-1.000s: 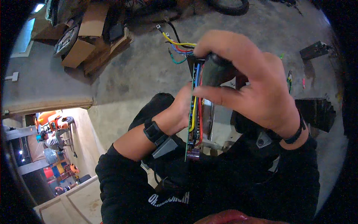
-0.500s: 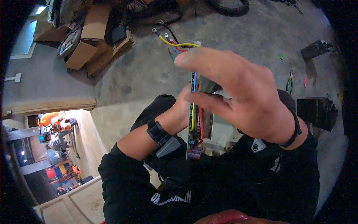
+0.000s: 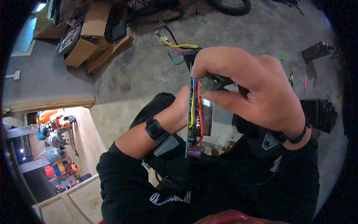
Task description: Using a screwdriver to repair an electronic motor controller.
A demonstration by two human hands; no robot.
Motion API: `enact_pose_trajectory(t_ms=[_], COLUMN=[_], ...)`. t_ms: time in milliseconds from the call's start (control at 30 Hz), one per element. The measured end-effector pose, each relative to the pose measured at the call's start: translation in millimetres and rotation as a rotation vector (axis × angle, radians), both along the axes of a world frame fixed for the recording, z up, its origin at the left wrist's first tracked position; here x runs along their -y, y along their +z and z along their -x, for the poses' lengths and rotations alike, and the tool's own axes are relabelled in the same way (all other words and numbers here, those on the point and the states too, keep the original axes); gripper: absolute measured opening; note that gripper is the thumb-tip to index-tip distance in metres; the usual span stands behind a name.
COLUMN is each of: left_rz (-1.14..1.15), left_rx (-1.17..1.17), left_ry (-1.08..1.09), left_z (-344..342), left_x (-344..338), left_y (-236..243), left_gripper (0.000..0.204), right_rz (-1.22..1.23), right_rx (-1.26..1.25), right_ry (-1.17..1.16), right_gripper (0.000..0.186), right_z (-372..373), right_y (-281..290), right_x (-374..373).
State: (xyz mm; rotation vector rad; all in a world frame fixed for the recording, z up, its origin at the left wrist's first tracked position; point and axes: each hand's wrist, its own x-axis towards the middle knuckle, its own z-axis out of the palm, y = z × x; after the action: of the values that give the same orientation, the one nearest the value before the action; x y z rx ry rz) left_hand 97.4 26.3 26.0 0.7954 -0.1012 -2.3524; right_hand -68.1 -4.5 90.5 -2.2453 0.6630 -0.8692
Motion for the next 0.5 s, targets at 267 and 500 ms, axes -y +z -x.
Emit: enact_pose_trajectory(t_ms=[267,500], left_rz=[0.062,0.073], left_rx=[0.276,0.293], left_ry=[0.054,0.053], left_z=[-9,-9], left_x=[-5,-1], left_y=[-39,-55], left_gripper=[0.036,0.031], right_rz=[0.154,0.27], right_rx=[-0.041,-0.079], right_ry=[-0.148,-0.335], right_gripper=[0.034,0.034], right_z=[-6,-13], right_y=[-5,-14], right_x=[-14,-21])
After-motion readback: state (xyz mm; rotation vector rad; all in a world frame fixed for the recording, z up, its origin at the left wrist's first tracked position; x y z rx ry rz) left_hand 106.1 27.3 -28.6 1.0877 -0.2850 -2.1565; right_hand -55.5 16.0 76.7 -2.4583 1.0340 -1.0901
